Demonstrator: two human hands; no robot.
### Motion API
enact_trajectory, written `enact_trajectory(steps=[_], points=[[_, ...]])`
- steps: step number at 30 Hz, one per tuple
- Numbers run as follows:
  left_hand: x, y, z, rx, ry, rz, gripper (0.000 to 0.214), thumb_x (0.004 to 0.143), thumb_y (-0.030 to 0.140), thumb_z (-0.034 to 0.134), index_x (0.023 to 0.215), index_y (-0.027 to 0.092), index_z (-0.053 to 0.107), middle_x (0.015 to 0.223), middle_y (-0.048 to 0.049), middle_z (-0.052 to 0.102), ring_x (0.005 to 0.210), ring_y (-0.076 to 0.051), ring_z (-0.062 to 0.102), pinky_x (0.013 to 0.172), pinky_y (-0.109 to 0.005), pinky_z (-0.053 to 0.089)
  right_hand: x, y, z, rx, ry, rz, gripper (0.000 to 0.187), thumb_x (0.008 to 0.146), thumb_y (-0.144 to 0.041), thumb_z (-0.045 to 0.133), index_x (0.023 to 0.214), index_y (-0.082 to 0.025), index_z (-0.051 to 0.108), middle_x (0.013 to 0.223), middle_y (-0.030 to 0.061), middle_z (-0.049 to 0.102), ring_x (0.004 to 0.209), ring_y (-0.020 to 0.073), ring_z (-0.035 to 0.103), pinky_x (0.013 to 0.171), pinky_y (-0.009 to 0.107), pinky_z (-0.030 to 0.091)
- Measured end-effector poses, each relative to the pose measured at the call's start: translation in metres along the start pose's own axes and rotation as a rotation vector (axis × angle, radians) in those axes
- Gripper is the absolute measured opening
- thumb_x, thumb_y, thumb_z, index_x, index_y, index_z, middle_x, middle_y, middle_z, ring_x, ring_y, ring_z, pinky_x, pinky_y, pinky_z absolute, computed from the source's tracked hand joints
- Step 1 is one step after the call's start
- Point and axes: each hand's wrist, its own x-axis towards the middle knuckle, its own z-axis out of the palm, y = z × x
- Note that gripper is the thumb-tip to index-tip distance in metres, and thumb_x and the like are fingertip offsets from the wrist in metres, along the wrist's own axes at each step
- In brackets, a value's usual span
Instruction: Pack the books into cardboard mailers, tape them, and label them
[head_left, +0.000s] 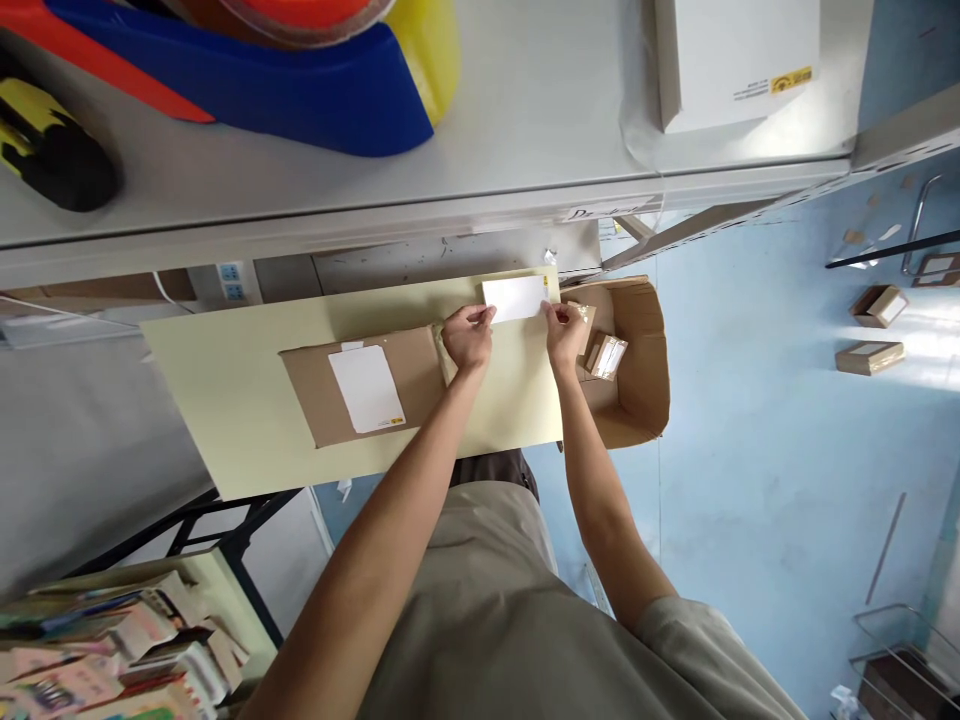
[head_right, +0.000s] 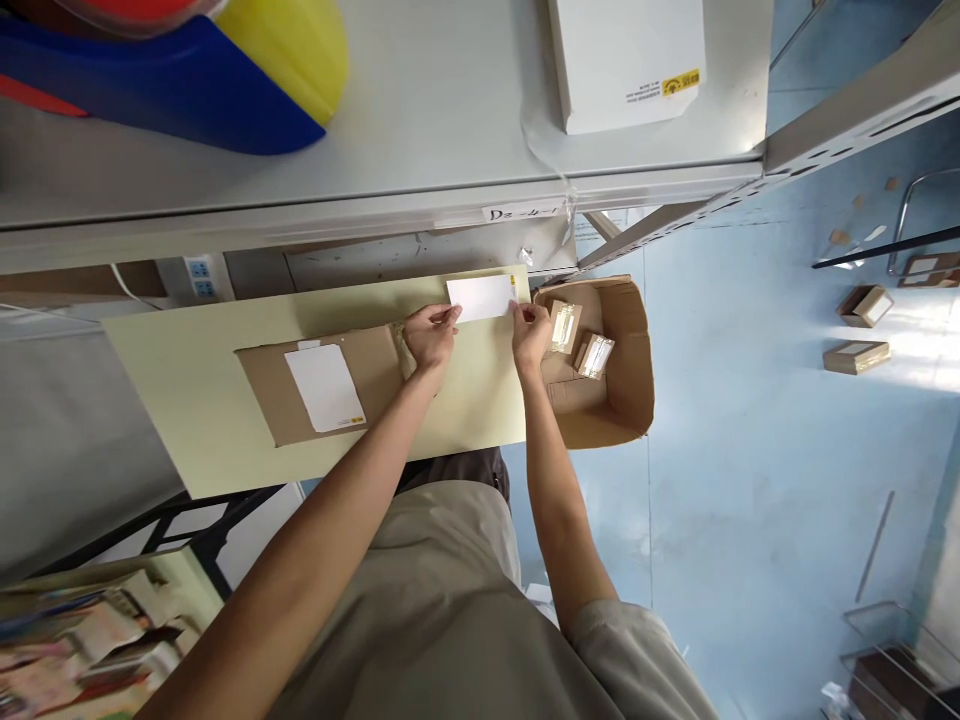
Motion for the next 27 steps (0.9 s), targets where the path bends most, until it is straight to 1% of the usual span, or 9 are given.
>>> enact_trajectory(steps=[3, 9, 13, 17, 19, 21, 22, 25, 27], points=[[-0.004, 0.005, -0.003, 0.011, -0.005, 0.000, 0.023, 0.098, 0.038, 0.076, 0.107, 0.019, 0.086, 0.098, -0.0058, 0.086, 0.075, -0.020, 0.079, 0.075, -0.030, 0.058, 0.001, -0.001, -0.002, 0.012, -0.013, -0.003, 0.047, 0.108, -0.062, 0.061, 0.102, -0.018, 0.076, 0.105, 0.0145, 0.082, 0.095, 0.0270, 0.076, 0.088, 0.038, 0.062], [-0.007, 0.004, -0.004, 0.053, -0.031, 0.048, 0.021, 0.103, 0.036, 0.072, 0.108, 0.021, 0.085, 0.104, -0.0054, 0.087, 0.079, -0.021, 0.082, 0.074, -0.029, 0.057, -0.005, -0.006, -0.007, 0.034, 0.024, -0.022, 0.051, 0.107, -0.066, 0.061, 0.103, -0.019, 0.079, 0.100, 0.0126, 0.081, 0.090, 0.0267, 0.073, 0.085, 0.040, 0.062], [0.001, -0.004, -0.004, 0.083, -0.035, 0.071, 0.015, 0.100, 0.031, 0.076, 0.111, 0.022, 0.082, 0.111, -0.0078, 0.087, 0.096, -0.024, 0.083, 0.090, -0.034, 0.062, -0.013, -0.016, -0.010, -0.073, 0.085, -0.128, 0.046, 0.113, -0.059, 0.053, 0.113, -0.023, 0.083, 0.109, 0.0117, 0.077, 0.090, 0.0250, 0.072, 0.082, 0.037, 0.060], [0.002, 0.003, -0.007, 0.170, -0.031, 0.080, 0.033, 0.094, 0.025, 0.083, 0.126, 0.019, 0.077, 0.133, -0.0166, 0.081, 0.120, -0.031, 0.078, 0.110, -0.043, 0.058, -0.027, -0.034, -0.012, -0.158, 0.152, -0.209, 0.043, 0.115, -0.055, 0.053, 0.113, -0.025, 0.083, 0.116, 0.0123, 0.069, 0.096, 0.0260, 0.072, 0.087, 0.039, 0.060], [-0.003, 0.016, -0.013, 0.150, -0.070, 0.140, 0.034, 0.102, 0.034, 0.077, 0.130, 0.017, 0.076, 0.139, -0.0185, 0.077, 0.124, -0.032, 0.077, 0.111, -0.041, 0.057, -0.039, -0.049, -0.011, -0.161, 0.121, -0.240, 0.042, 0.116, -0.054, 0.053, 0.111, -0.024, 0.082, 0.115, 0.0120, 0.068, 0.096, 0.0255, 0.072, 0.090, 0.040, 0.061], [-0.008, 0.033, -0.025, 0.125, -0.129, 0.231, 0.035, 0.107, 0.045, 0.071, 0.127, 0.017, 0.077, 0.133, -0.0154, 0.080, 0.119, -0.030, 0.078, 0.106, -0.036, 0.058, -0.055, -0.066, -0.008, -0.139, 0.035, -0.294, 0.042, 0.117, -0.054, 0.051, 0.114, -0.024, 0.080, 0.116, 0.0115, 0.070, 0.094, 0.0242, 0.072, 0.091, 0.038, 0.062], [-0.009, 0.042, -0.032, 0.137, -0.152, 0.272, 0.035, 0.107, 0.048, 0.072, 0.123, 0.018, 0.078, 0.127, -0.0133, 0.081, 0.115, -0.029, 0.079, 0.103, -0.035, 0.058, -0.064, -0.074, -0.006, -0.119, -0.030, -0.340, 0.040, 0.117, -0.054, 0.051, 0.116, -0.025, 0.080, 0.119, 0.0113, 0.071, 0.097, 0.0241, 0.072, 0.091, 0.038, 0.063], [-0.003, 0.063, -0.058, 0.258, -0.164, 0.339, 0.025, 0.101, 0.041, 0.080, 0.109, 0.018, 0.080, 0.110, -0.0098, 0.083, 0.105, -0.027, 0.079, 0.101, -0.033, 0.056, -0.083, -0.093, 0.003, -0.025, -0.222, -0.466, 0.039, 0.114, -0.058, 0.056, 0.122, -0.027, 0.079, 0.128, 0.0102, 0.074, 0.112, 0.0247, 0.074, 0.096, 0.036, 0.064], [0.008, 0.069, -0.074, 0.338, -0.139, 0.347, 0.016, 0.100, 0.032, 0.078, 0.104, 0.017, 0.080, 0.104, -0.0098, 0.083, 0.104, -0.027, 0.078, 0.102, -0.034, 0.055, -0.084, -0.098, 0.011, 0.043, -0.247, -0.417, 0.046, 0.114, -0.063, 0.052, 0.117, -0.026, 0.079, 0.123, 0.0094, 0.077, 0.107, 0.0234, 0.076, 0.093, 0.035, 0.064]])
